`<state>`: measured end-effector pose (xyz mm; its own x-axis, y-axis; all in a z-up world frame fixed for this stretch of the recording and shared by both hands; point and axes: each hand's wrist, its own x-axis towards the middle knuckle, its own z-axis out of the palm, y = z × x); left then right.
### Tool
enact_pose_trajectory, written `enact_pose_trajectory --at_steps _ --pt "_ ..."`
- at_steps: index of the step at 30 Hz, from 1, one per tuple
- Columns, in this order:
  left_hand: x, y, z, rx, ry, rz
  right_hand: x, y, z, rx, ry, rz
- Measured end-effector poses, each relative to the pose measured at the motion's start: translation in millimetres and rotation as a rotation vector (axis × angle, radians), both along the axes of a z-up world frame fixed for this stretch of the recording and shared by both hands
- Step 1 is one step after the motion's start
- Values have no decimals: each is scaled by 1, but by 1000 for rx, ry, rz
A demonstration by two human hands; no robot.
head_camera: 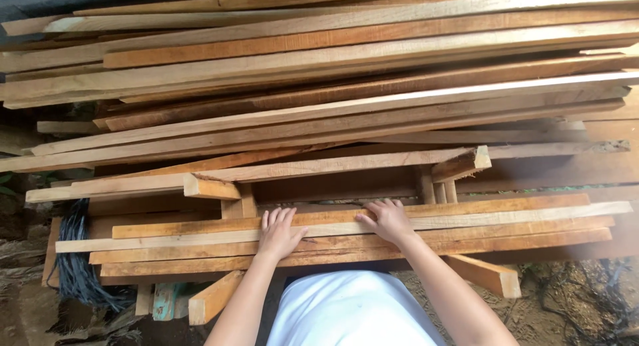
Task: Organizing and aligning wooden planks on a storage rack.
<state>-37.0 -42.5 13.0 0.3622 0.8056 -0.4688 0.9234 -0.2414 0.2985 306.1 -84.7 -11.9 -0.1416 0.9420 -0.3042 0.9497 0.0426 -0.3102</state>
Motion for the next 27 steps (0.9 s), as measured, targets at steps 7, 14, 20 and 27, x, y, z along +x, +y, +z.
enact_pose_trajectory --at_steps 7,14,20,27 --pt "8 -24 24 55 -45 -3 -20 -25 11 347 49 3" --pt "-6 -66 -19 411 11 -12 -29 -52 11 556 35 34" --pt "8 -52 6 275 63 2 -29 -35 15 397 54 18" --pt "8 -17 -28 229 103 -33 -13 -7 2 164 79 -22"
